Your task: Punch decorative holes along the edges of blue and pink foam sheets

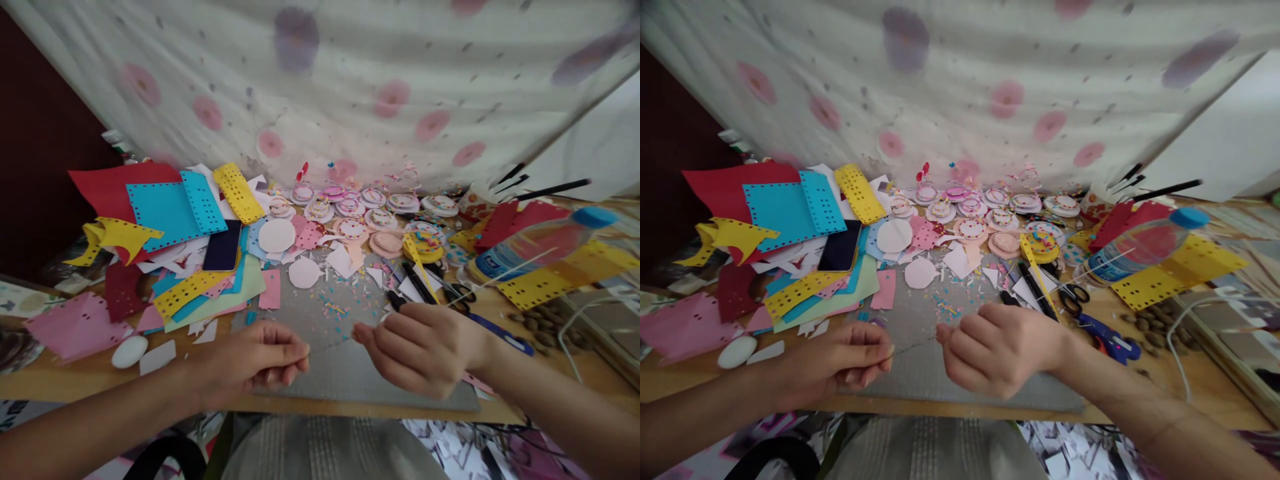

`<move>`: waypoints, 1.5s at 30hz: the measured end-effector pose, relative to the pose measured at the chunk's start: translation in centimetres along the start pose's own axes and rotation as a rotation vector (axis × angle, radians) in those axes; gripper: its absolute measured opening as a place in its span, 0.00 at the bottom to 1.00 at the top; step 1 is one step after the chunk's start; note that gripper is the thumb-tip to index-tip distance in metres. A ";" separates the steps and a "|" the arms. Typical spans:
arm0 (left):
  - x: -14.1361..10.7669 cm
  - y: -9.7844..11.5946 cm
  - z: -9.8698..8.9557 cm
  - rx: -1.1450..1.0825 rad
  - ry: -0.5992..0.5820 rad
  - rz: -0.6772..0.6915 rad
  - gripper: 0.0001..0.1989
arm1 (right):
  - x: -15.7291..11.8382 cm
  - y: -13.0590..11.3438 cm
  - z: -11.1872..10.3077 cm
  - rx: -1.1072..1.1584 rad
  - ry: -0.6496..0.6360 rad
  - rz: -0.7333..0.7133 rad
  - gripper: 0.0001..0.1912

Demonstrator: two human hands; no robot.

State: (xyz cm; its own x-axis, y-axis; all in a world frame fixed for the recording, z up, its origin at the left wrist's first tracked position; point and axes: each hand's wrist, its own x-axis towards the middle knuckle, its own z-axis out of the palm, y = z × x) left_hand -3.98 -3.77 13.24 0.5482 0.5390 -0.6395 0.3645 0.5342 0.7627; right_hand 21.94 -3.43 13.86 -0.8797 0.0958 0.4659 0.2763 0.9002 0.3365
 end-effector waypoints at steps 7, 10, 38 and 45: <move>-1.1 0.8 -2.3 1.307 0.494 1.047 0.09 | -0.3 -0.5 2.1 1.095 -0.134 0.984 0.12; -1.6 1.4 -3.1 1.832 0.378 1.502 0.09 | 0.0 0.0 2.6 1.674 -0.306 1.171 0.20; -0.7 0.6 -3.8 1.945 0.381 1.539 0.10 | 0.6 0.1 3.4 1.698 -0.458 1.118 0.11; 0.1 -0.2 -2.1 1.046 0.562 0.987 0.10 | 0.6 -0.6 1.0 0.547 -0.200 0.664 0.08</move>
State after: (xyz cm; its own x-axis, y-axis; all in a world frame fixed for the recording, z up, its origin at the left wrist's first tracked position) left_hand -5.64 -2.47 12.82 0.6234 0.6873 0.3729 0.5184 -0.7202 0.4610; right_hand 20.82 -3.48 13.13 -0.6688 0.6976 0.2569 0.5754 0.7046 -0.4154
